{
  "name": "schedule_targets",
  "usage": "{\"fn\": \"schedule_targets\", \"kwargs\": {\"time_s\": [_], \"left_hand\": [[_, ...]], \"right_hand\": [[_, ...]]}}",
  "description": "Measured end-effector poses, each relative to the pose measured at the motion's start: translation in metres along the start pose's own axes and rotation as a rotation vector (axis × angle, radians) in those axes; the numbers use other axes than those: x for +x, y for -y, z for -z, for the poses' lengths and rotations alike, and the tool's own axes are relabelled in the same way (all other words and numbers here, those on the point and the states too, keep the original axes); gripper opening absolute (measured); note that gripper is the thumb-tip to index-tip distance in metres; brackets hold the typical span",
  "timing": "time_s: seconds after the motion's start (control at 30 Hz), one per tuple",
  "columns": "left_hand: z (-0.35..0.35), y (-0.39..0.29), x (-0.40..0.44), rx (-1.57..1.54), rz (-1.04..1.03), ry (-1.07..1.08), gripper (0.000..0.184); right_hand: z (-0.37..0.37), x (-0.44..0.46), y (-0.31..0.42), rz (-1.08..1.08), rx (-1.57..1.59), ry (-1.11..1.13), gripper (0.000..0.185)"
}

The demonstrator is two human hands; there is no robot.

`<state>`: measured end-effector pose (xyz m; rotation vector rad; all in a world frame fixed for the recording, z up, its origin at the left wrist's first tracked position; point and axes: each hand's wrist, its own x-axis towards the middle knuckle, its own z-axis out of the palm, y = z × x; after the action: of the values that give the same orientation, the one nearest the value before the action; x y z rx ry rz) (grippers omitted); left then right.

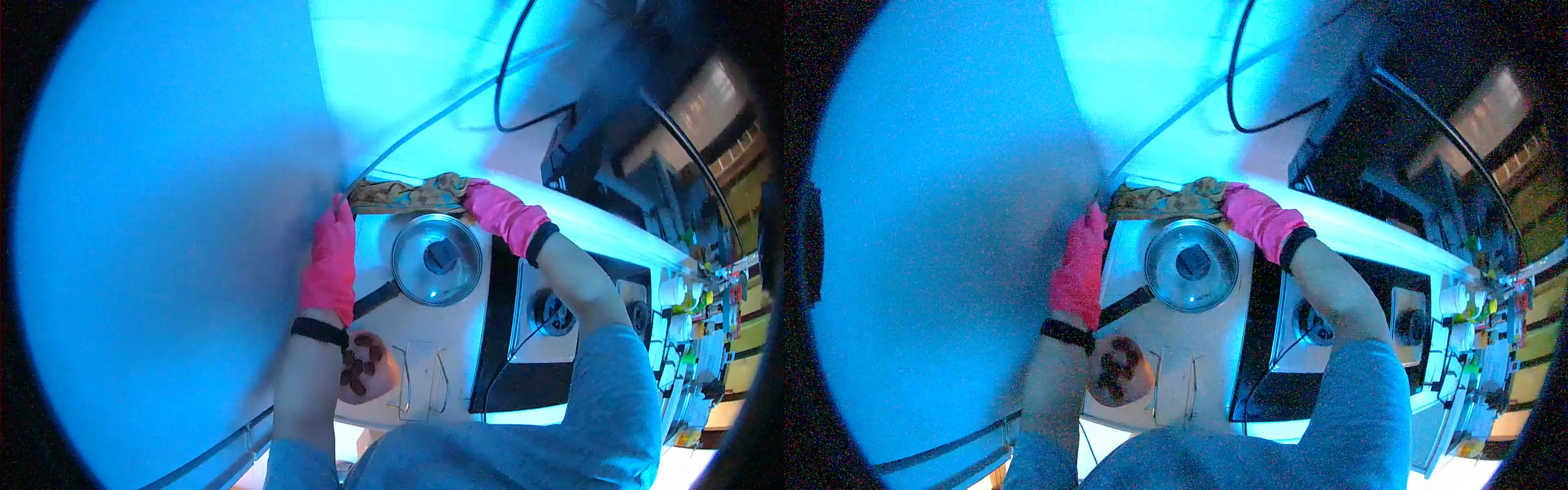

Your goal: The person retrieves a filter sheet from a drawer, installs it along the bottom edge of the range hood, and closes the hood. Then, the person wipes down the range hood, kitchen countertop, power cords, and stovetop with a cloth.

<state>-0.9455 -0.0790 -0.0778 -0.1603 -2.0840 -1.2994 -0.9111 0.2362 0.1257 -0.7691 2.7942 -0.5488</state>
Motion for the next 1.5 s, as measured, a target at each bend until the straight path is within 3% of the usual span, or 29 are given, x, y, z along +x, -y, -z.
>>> {"fn": "schedule_targets", "kwargs": {"time_s": [0.03,0.07,0.1,0.13,0.17,0.2,0.23,0.27,0.3,0.37,0.43,0.5,0.53,0.6,0.63,0.7,0.83,0.93,1.0,1.1,1.13,1.2,1.23,1.27,1.3,1.33,1.37,1.43,1.5], "left_hand": [[0.001,-0.018,0.006,0.001,0.002,0.012,0.049],[0.008,-0.052,0.016,0.168,0.173,0.044,0.049],[0.011,-0.074,0.022,0.336,0.342,0.075,0.049],[0.012,-0.071,0.026,0.338,0.341,0.083,0.049],[0.014,-0.063,0.03,0.458,0.269,0.173,0.048],[0.013,-0.059,0.033,0.576,0.195,0.265,0.048],[0.016,-0.069,0.038,0.578,0.196,0.276,0.048],[0.024,-0.086,0.048,0.549,0.318,0.385,0.048],[0.029,-0.097,0.05,0.52,0.443,0.489,0.05],[0.03,-0.095,0.031,0.486,0.309,0.419,0.052],[0.042,-0.128,0.013,0.453,0.17,0.355,0.057],[0.076,-0.221,0.013,0.237,0.335,0.684,0.064],[0.082,-0.224,0.002,0.255,0.336,0.689,0.064],[0.093,-0.229,-0.021,0.602,0.275,1.05,0.054],[0.097,-0.225,-0.03,0.607,0.272,1.057,0.054],[0.104,-0.214,-0.043,0.566,0.247,1.067,0.041],[0.117,-0.228,-0.051,0.48,0.326,0.996,0.032],[0.136,-0.248,-0.047,0.497,0.507,1.033,0.032],[0.154,-0.259,-0.045,0.429,0.709,0.934,0.033],[0.185,-0.27,-0.049,0.687,0.6,0.781,0.034],[0.194,-0.274,-0.05,0.683,0.584,0.793,0.034],[0.211,-0.285,-0.055,0.786,0.458,0.659,0.034],[0.218,-0.288,-0.058,0.777,0.446,0.673,0.034],[0.225,-0.292,-0.06,0.723,0.51,0.621,0.034],[0.225,-0.297,-0.059,0.666,0.574,0.557,0.035],[0.221,-0.307,-0.052,0.746,0.583,0.565,0.034],[0.22,-0.304,-0.054,0.747,0.574,0.576,0.034],[0.226,-0.287,-0.062,0.751,0.47,0.545,0.033],[0.214,-0.286,-0.055,0.732,0.488,0.572,0.035]], "right_hand": [[0.004,-0.007,0.006,-0.197,0.436,-0.045,0.035],[0.002,-0.015,-0.006,-0.264,0.519,-0.02,0.035],[0.001,-0.022,-0.026,-0.356,0.407,0.072,0.034],[-0.005,-0.035,-0.05,-0.443,0.294,0.165,0.038],[-0.029,-0.067,-0.098,-0.225,-0.032,-0.144,0.045],[0.013,-0.09,-0.052,-0.211,-0.335,-0.023,0.053],[-0.009,-0.108,-0.113,-0.257,-0.229,-0.067,0.051],[0.003,-0.139,-0.113,-0.518,-0.229,0.072,0.051],[-0.025,-0.173,-0.185,-0.436,-0.422,-0.069,0.043],[-0.002,-0.164,-0.115,-0.534,-0.417,0.096,0.04],[-0.029,-0.135,-0.09,-0.461,-0.374,0.113,0.035],[-0.072,-0.119,-0.094,-0.319,0.05,0.069,0.035],[-0.077,-0.11,-0.081,-0.312,0.068,0.068,0.035],[-0.078,-0.108,-0.056,-0.181,-0.286,0.195,0.033],[-0.083,-0.115,-0.062,-0.184,-0.278,0.192,0.033],[-0.082,-0.126,-0.06,0.139,-0.174,-0.027,0.033],[-0.104,-0.089,-0.068,0.116,-0.192,-0.007,0.036],[-0.098,-0.027,-0.031,0.032,0.326,-0.054,0.037],[-0.104,0.006,-0.005,0.158,0.014,-0.197,0.037],[-0.056,0.033,0.043,0.338,0.252,0.013,0.036],[-0.113,0.082,0.022,0.216,0.173,0.091,0.032],[-0.19,0.108,0.006,0.496,0.255,-0.524,0.021],[-0.167,0.098,0.021,0.564,0.189,-0.242,0.021],[-0.235,0.109,0.008,0.181,0.815,0.153,0.029],[-0.182,0.051,0.052,0.695,0.663,-0.251,0.034],[-0.169,0.019,0.069,0.499,0.384,-0.154,0.039],[-0.155,0.006,0.063,0.489,0.387,-0.162,0.039],[-0.13,-0.004,0.035,0.233,-0.05,0.25,0.041],[-0.221,0.067,-0.135,1.263,0.176,0.323,0.035]]}}
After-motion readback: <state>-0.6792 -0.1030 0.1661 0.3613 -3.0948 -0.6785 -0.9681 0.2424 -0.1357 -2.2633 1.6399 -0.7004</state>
